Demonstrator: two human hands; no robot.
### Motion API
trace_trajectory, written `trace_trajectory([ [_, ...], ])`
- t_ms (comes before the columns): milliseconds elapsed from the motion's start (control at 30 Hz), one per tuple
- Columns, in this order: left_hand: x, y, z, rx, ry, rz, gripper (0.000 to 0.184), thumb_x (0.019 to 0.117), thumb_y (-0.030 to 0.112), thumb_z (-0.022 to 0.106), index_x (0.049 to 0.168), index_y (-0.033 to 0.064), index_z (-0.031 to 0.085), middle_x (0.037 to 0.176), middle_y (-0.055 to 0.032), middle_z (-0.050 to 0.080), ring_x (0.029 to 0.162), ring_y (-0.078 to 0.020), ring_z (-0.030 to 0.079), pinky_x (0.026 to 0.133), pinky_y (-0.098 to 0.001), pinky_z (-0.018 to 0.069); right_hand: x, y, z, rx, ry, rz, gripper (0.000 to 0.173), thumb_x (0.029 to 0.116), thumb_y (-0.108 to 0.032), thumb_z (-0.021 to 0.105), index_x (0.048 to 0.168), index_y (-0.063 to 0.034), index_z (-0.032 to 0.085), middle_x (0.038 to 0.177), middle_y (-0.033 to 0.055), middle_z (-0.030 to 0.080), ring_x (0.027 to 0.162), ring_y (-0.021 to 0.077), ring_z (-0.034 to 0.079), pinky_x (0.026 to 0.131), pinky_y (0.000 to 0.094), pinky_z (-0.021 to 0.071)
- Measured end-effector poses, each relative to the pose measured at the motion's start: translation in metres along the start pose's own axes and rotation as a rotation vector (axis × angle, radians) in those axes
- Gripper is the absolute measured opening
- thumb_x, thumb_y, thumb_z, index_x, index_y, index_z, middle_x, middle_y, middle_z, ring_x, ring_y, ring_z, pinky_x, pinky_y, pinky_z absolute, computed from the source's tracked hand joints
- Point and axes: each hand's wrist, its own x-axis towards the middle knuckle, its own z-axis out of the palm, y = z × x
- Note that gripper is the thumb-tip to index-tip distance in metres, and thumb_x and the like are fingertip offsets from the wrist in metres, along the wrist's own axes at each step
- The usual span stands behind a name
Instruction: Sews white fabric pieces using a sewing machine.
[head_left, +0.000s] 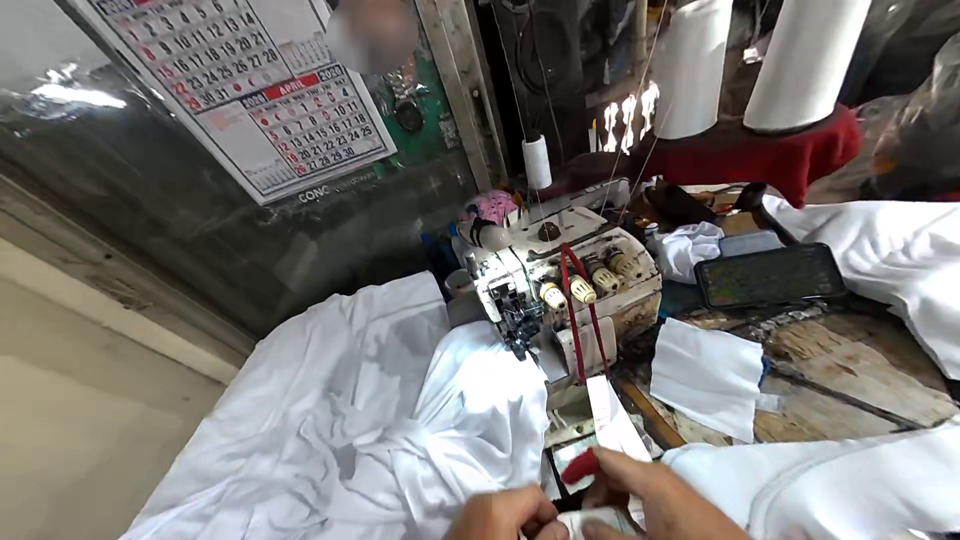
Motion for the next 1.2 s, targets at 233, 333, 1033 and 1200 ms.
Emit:
trace_trajectory([
  [233, 0.106, 0.024, -0.097, -0.124, 0.078, -0.203, 0.022, 0.1013, 0.025, 0.064, 0.089, 0.0088, 0.072, 0.074, -0.0034, 0.071, 0.047, -0.0117, 0.057, 0.045, -0.0254, 0.0477, 0.096, -0.016, -0.044, -0.37, 0.545, -0.128, 0.033, 0.0919, -0.035, 0.069, 0.121, -0.02, 0.069, 0.111, -0.0062, 0.067, 0.105, 0.01, 0.063, 0.09, 0.0395, 0.056],
  [333, 0.118, 0.017, -0.098, -0.163, 0.074, -0.251, 0.023, 0.1011, 0.023, 0.064, 0.085, 0.0073, 0.07, 0.071, -0.0048, 0.069, 0.046, -0.0118, 0.056, 0.044, -0.024, 0.0465, 0.087, -0.007, -0.042, -0.424, 0.577, -0.159, 0.026, 0.0944, -0.037, 0.066, 0.115, -0.0219, 0.071, 0.103, -0.007, 0.066, 0.084, 0.0052, 0.063, 0.069, 0.0296, 0.058],
  [1033, 0.1, 0.001, -0.077, 0.366, 0.47, -0.079, 0.022, 0.095, 0.046, 0.064, 0.099, 0.0258, 0.073, 0.08, 0.0084, 0.063, 0.066, -0.0077, 0.061, 0.061, -0.0353, 0.0557, 0.066, 0.001, -0.01, -0.647, 0.187, -0.334, 0.034, 0.0985, -0.021, 0.057, 0.132, -0.0186, 0.06, 0.151, -0.0027, 0.053, 0.072, 0.0158, 0.069, 0.051, 0.0393, 0.0555],
  [1200, 0.094, -0.016, -0.048, 0.481, 0.673, 0.089, 0.029, 0.0963, 0.044, 0.061, 0.111, 0.0255, 0.078, 0.093, 0.0059, 0.062, 0.063, -0.0052, 0.055, 0.055, -0.0294, 0.0523, 0.058, 0.0, -0.009, -0.64, 0.17, -0.333, 0.035, 0.0991, -0.021, 0.058, 0.134, -0.02, 0.061, 0.153, 0.0004, 0.052, 0.072, 0.0175, 0.07, 0.05, 0.0396, 0.0562],
])
